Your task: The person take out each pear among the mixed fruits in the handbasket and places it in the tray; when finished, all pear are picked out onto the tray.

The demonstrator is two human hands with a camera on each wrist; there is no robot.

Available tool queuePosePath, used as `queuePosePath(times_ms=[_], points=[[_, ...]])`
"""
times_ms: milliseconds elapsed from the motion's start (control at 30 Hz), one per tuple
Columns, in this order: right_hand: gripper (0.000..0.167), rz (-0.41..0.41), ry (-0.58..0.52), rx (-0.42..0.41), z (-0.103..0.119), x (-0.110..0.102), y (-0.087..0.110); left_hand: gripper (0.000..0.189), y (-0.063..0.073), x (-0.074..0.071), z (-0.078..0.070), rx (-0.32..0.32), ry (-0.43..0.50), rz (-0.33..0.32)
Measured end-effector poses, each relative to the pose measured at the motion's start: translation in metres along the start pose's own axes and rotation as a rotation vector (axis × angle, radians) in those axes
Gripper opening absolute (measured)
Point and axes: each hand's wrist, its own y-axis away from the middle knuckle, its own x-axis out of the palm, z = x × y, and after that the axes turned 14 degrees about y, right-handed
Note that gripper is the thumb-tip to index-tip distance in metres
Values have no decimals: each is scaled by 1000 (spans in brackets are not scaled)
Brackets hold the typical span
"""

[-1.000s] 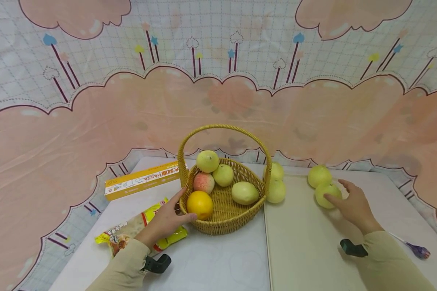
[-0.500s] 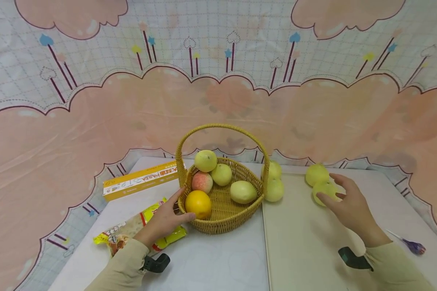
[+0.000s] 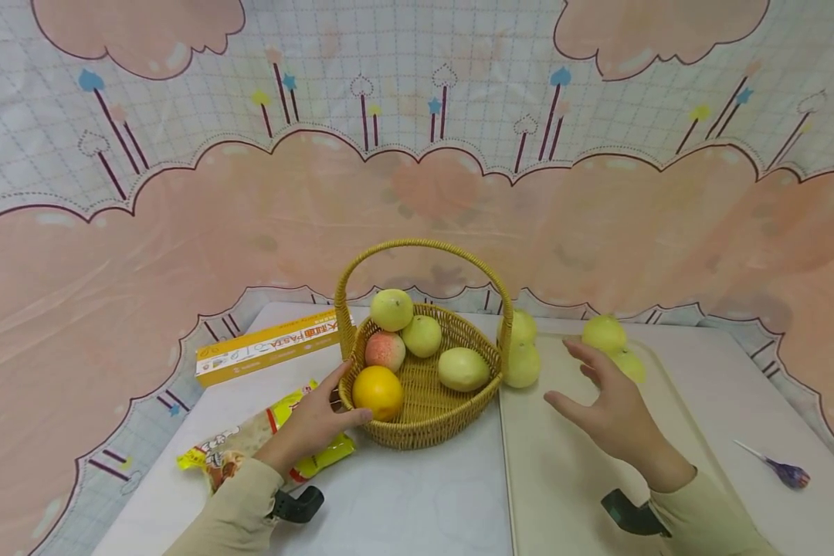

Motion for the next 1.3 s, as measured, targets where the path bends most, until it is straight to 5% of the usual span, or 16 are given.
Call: queuePosePath(times_ms=[233,600,967,1300], points=[[68,-1,-81,-132,22,20,-6,101,0,0,0,-1,10,3],[65,133,-116,-173,55,53,-26,101,0,0,1,9,6,4],[67,274,-99,1,61,90,-56,101,0,0,2,8,4,-3],[68,301,-49,36,57,107,-73,102,-1,0,3,13,4,0]])
